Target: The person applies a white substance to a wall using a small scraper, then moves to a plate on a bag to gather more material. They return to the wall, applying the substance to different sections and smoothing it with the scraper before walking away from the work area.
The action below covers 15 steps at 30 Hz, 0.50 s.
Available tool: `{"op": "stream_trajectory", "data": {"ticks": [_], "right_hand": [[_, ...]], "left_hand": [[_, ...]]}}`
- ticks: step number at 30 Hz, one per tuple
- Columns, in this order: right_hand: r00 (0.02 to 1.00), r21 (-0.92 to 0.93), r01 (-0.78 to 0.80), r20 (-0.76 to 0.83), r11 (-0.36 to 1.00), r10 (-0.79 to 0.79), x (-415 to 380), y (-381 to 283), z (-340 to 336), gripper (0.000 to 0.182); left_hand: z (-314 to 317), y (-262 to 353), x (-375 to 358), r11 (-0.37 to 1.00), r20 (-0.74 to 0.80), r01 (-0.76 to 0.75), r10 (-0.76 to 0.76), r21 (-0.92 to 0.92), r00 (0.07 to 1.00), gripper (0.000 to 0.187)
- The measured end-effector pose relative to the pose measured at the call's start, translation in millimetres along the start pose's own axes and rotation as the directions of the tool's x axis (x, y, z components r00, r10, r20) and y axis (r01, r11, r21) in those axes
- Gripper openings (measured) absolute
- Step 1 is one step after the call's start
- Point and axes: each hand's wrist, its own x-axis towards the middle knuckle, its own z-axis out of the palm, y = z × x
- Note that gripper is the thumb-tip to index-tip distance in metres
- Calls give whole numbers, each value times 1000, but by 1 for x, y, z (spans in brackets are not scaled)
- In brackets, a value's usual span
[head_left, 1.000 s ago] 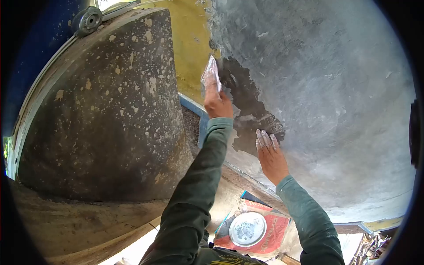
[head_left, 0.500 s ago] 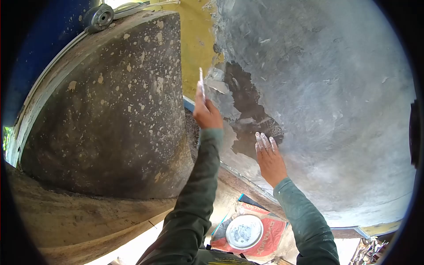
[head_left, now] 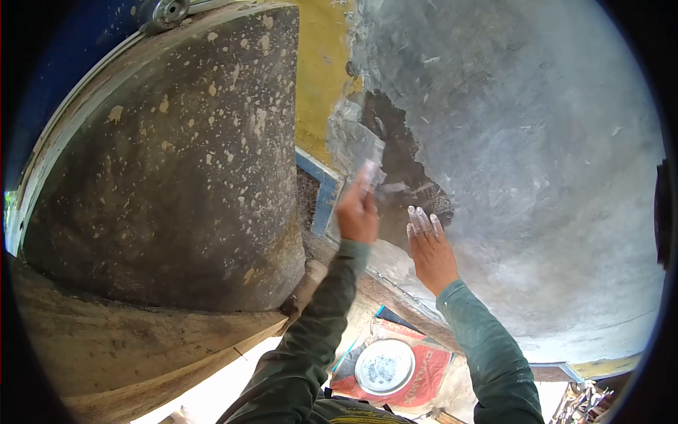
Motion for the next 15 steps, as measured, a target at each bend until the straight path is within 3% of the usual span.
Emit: {"op": "stream_trajectory", "data": {"ticks": [3,5,6,9,12,14,15], "right_hand": [[1000,18,0,2,1000,0,-4,0,1,55],[1000,41,-3,-9,999,3,-3,-1,1,54],[1000,42,-4,-8,999,5,-2,0,0,54],[999,-70,-5,43,998,8,-3,-2,-2,49],[999,-98,-3,40,995,7,-3,-4,0,50],[999,-103,-17,28,995,20,-1,-6,-2,50],[999,-74,-17,32,997,19,-1,-6,-1,51]], "left_hand": [[-12,2,58,989,-212,29,-59,-144,975,35],[-14,10,95,998,-216,-17,5,-57,976,36],[-8,10,105,998,-213,-17,4,-58,977,36],[15,4,112,974,-183,-130,164,184,969,37],[29,27,88,991,-124,-82,95,109,988,39],[35,31,61,966,-66,-232,241,119,968,42],[29,32,46,971,19,-225,225,77,974,49]]}}
